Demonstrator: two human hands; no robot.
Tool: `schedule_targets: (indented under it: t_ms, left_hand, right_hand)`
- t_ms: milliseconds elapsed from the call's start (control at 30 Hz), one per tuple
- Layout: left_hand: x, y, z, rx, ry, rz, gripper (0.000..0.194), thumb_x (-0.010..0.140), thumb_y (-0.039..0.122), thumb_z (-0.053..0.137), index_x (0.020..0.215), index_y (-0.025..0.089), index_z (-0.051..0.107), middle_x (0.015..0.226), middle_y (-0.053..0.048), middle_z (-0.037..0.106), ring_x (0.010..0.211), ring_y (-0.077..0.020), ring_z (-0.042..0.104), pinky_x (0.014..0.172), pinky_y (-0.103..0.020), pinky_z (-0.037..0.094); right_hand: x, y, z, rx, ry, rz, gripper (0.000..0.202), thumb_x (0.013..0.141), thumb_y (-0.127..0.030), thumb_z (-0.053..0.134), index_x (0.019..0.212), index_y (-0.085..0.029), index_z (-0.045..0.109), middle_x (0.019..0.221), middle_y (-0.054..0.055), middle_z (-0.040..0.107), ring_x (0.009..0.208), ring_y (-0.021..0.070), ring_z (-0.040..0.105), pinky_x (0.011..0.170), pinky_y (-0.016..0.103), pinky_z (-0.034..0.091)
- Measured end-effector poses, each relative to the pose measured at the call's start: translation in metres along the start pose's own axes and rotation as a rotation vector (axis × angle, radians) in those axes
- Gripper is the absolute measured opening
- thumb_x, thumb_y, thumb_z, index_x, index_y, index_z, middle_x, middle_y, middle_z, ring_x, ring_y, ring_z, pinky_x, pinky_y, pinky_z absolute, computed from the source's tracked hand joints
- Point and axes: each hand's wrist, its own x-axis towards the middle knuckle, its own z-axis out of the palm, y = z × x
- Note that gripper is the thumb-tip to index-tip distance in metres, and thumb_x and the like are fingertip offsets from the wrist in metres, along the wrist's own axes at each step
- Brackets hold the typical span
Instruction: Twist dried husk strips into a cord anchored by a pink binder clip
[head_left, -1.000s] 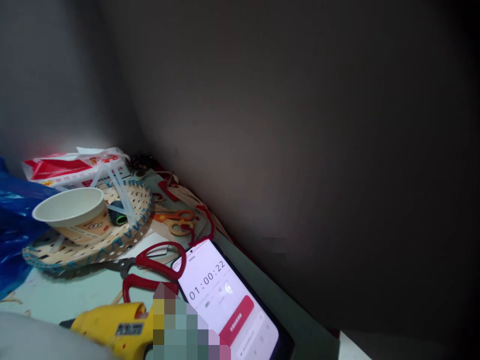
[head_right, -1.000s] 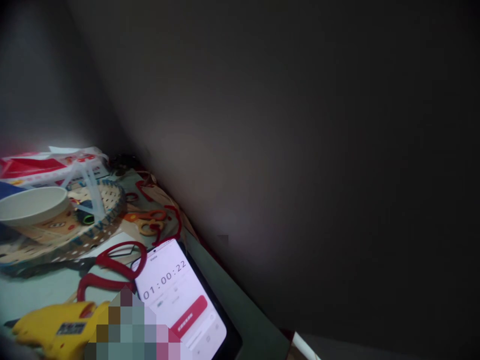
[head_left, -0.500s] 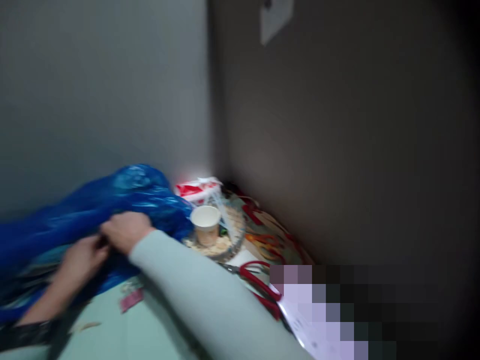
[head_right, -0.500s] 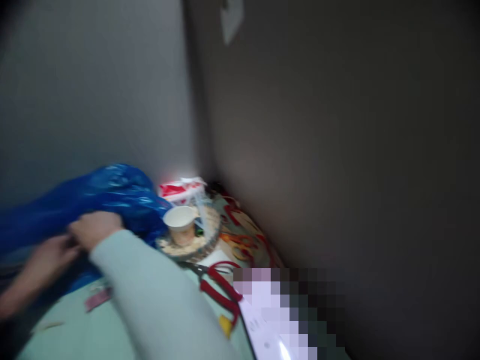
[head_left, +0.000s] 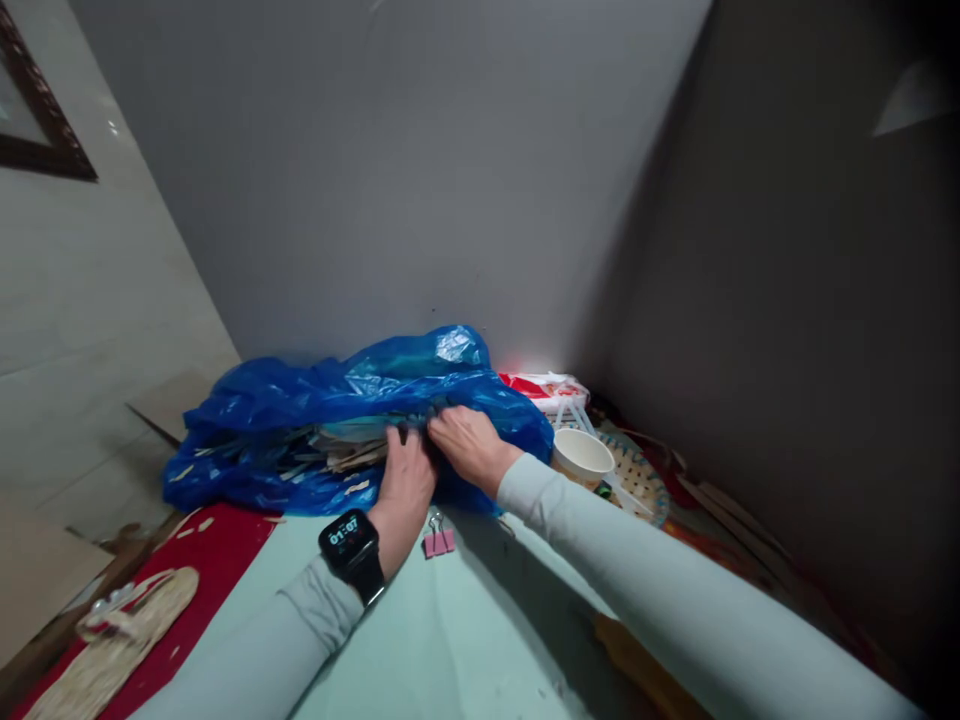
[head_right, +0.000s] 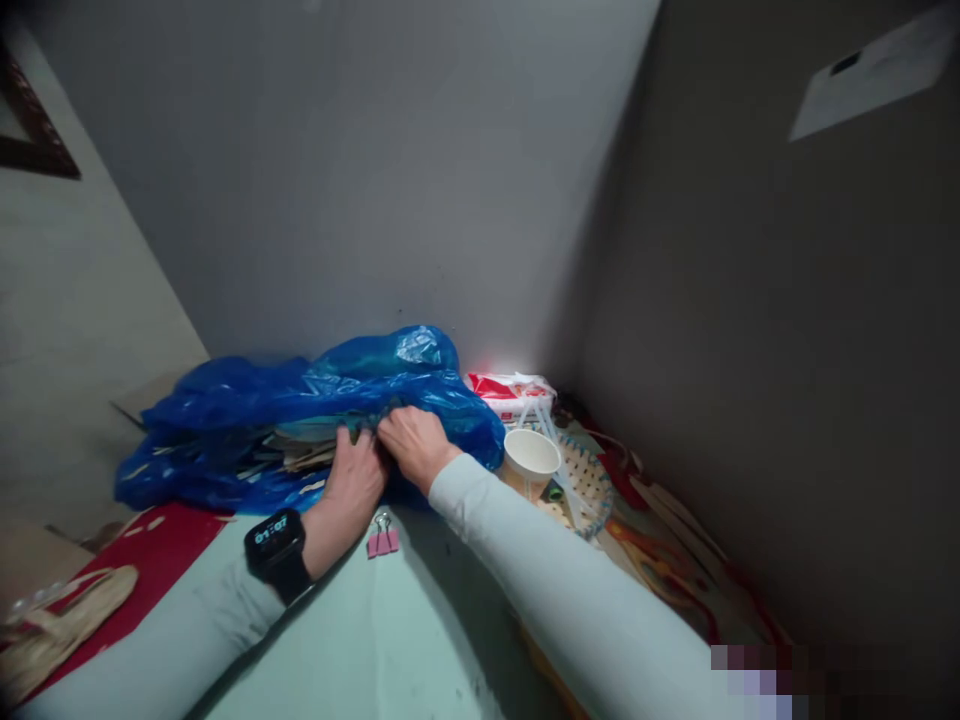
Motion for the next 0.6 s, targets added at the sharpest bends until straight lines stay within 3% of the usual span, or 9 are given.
schedule_targets:
  t_ms: [233,400,600]
  left_hand:
    - [-0.006,0.006,0.001,0.23,-0.084,0.074,0.043,0.08,0.009,0.051,0.12,0.017,0.068,0.132,-0.012,0.061,0.129,-0.0384,0.04,0.111,-0.06,0.02]
    - [-0.004,0.006,0.002,0.277,-0.112,0.1,0.045,0.08,0.01,0.05,0.121,0.013,0.066,0.133,-0.015,0.06,0.13,-0.0405,0.04,0.11,-0.062,0.021]
    - [-0.007,0.01,0.003,0.25,-0.109,0.077,0.051,0.083,0.003,0.041,0.131,0.004,0.055,0.14,-0.02,0.053,0.132,-0.037,0.04,0.111,-0.057,0.025]
  right_hand:
    - [0.004,0.01,0.007,-0.118,-0.001,-0.013,0.025,0.094,-0.012,0.039,0.109,-0.006,0.058,0.103,0.023,0.063,0.092,0.0247,0.064,0.074,0.031,0.051]
    - [0.007,0.012,0.01,-0.179,0.009,-0.043,0.032,0.096,-0.009,0.029,0.12,-0.006,0.049,0.108,0.023,0.06,0.096,0.0247,0.06,0.076,0.032,0.049]
    - [-0.002,0.018,0.011,-0.252,0.075,-0.128,0.03,0.096,-0.008,0.028,0.109,-0.009,0.055,0.109,0.022,0.059,0.091,0.0231,0.058,0.07,0.031,0.045]
